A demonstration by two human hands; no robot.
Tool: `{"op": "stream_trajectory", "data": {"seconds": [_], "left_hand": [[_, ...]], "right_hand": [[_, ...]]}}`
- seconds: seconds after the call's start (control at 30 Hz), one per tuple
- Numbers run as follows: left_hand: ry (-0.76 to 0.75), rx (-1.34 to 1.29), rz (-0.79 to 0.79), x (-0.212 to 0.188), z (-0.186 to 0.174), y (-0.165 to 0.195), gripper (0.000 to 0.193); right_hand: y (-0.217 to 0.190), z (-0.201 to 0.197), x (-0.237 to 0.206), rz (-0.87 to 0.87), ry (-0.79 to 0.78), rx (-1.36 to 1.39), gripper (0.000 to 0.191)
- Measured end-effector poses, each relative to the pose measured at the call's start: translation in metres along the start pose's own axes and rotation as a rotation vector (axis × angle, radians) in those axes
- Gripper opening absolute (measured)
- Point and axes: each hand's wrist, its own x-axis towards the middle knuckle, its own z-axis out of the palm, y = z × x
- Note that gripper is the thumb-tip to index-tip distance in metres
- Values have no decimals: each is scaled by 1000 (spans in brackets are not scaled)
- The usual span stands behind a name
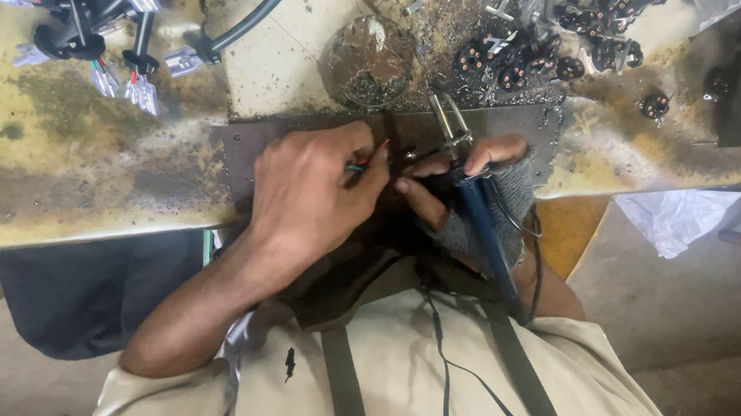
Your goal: The person uses a soldering iron to join wires to small black connectors on a metal workbench. They repeatedly pick up connectors, align wires, apply solder, and place the finished units aside.
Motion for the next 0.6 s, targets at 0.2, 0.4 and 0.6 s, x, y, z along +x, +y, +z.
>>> {"op": "stream_trajectory", "data": {"seconds": [0.2,0.4,0.6], "left_hand": [[265,-74,-4,-34,18,0,8],[334,-69,99,-42,29,-4,9],[290,-84,136,-39,25,-2,11]], "right_hand": [[3,17,5,109,-12,580,32],[0,5,12,615,-164,1152,10],[7,12,3,567,-146,1411,14]]}}
